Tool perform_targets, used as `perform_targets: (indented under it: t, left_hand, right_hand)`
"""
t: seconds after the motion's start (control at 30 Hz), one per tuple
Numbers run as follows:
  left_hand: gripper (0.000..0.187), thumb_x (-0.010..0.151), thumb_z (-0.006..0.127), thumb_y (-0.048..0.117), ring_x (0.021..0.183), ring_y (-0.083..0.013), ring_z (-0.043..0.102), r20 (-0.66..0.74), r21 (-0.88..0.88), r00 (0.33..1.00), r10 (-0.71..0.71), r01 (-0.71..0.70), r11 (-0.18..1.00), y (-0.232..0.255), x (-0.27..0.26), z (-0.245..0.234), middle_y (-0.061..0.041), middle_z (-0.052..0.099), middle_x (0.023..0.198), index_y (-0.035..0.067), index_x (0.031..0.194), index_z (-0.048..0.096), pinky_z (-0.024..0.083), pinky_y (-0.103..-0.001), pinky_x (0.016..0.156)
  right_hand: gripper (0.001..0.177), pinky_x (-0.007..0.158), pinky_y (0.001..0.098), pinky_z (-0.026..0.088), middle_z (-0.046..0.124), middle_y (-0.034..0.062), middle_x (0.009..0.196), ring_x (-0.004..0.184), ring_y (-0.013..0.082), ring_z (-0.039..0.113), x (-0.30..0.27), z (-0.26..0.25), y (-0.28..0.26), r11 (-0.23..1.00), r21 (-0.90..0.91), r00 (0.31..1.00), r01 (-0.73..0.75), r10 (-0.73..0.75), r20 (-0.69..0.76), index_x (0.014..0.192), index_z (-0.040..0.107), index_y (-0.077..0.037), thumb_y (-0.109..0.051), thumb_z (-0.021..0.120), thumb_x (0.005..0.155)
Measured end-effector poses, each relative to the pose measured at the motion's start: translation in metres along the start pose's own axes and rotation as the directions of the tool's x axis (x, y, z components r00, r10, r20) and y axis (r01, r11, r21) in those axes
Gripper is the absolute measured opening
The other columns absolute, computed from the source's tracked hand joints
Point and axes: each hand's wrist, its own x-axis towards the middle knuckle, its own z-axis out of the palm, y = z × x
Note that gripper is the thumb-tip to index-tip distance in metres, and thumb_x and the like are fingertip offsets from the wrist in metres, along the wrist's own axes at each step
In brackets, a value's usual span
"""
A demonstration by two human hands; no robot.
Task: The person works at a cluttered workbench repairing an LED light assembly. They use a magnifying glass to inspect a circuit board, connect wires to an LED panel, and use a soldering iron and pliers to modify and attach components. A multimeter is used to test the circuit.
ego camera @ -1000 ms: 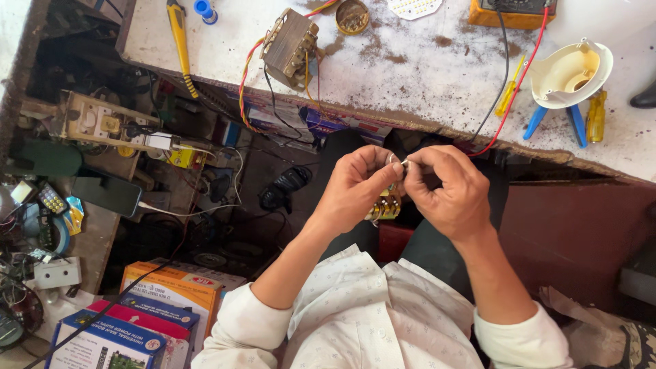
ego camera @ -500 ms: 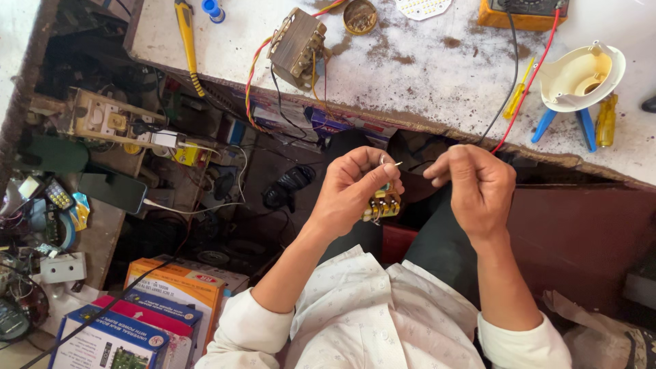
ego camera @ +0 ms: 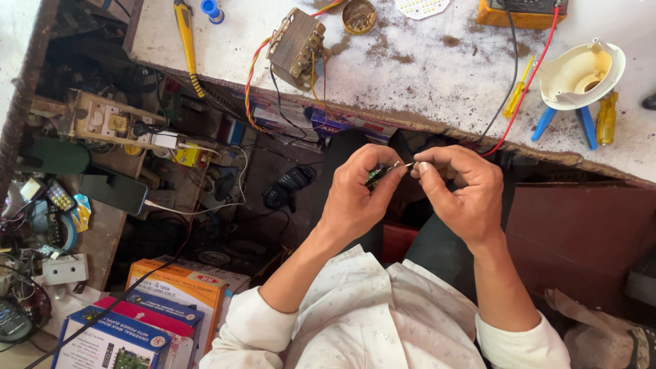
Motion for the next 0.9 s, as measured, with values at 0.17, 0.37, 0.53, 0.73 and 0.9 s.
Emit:
perform_targets:
  t: [0.17, 0.37, 0.53, 0.73, 0.9]
  left_hand:
    - [0.017, 0.093, 0.072, -0.001, 0.102, -0.0285, 0.066, 0.002, 0.123, 0.986, 0.169, -0.168, 0.978, 0.004, 0.001, 0.001, -0.01, 0.068, 0.106, 0.002, 0.105, 0.062, 0.055, -0.036, 0.088]
    - [0.018, 0.093, 0.072, 0.001, 0.11, -0.0318, 0.063, 0.083, 0.277, 0.966, 0.246, -0.259, 0.925, 0.005, 0.0, -0.001, -0.01, 0.065, 0.112, 0.003, 0.109, 0.062, 0.053, -0.04, 0.095]
    - [0.024, 0.093, 0.072, 0.002, 0.117, -0.0346, 0.06, 0.172, 0.395, 0.909, 0.379, -0.416, 0.819, 0.003, -0.001, -0.004, -0.012, 0.063, 0.117, 0.002, 0.114, 0.062, 0.051, -0.044, 0.103]
    - [0.026, 0.092, 0.074, -0.002, 0.114, -0.0353, 0.061, 0.099, 0.439, 0.903, 0.417, -0.416, 0.796, -0.003, -0.007, -0.016, -0.013, 0.063, 0.116, 0.0, 0.114, 0.06, 0.052, -0.044, 0.101]
    - [0.018, 0.095, 0.071, -0.003, 0.104, -0.0287, 0.064, -0.135, 0.254, 0.955, 0.266, -0.226, 0.94, -0.012, -0.012, -0.023, -0.012, 0.065, 0.109, 0.002, 0.107, 0.059, 0.054, -0.037, 0.091]
  right_hand:
    - [0.01, 0.071, 0.0216, 0.056, 0.074, 0.0083, 0.096, 0.083, 0.0095, 0.071, 0.0, 0.001, 0.0, 1.0, -0.015, 1.0, -0.008, 0.008, 0.011, 0.106, 0.072, 0.003, 0.003, 0.068, 0.097]
    - [0.007, 0.069, 0.0205, 0.054, 0.074, 0.0063, 0.092, 0.08, 0.0069, 0.069, -0.001, 0.0, -0.001, 0.998, 0.051, 0.999, -0.039, 0.037, 0.034, 0.103, 0.073, 0.002, 0.001, 0.068, 0.097]
    - [0.004, 0.065, 0.0225, 0.052, 0.073, 0.0063, 0.086, 0.072, 0.0082, 0.065, 0.0, -0.005, -0.001, 0.994, -0.104, 0.999, 0.034, -0.03, 0.041, 0.095, 0.073, 0.002, 0.002, 0.069, 0.093]
    - [0.01, 0.074, 0.0224, 0.058, 0.071, 0.0034, 0.094, 0.082, 0.0075, 0.07, 0.01, -0.019, 0.008, 0.991, 0.136, 0.972, -0.003, 0.034, -0.23, 0.102, 0.068, 0.001, -0.002, 0.06, 0.106]
    - [0.017, 0.062, 0.0221, 0.05, 0.07, 0.0044, 0.081, 0.067, 0.0081, 0.063, 0.005, -0.003, 0.002, 0.995, -0.095, 0.999, -0.023, 0.02, -0.029, 0.089, 0.066, 0.001, -0.003, 0.059, 0.104]
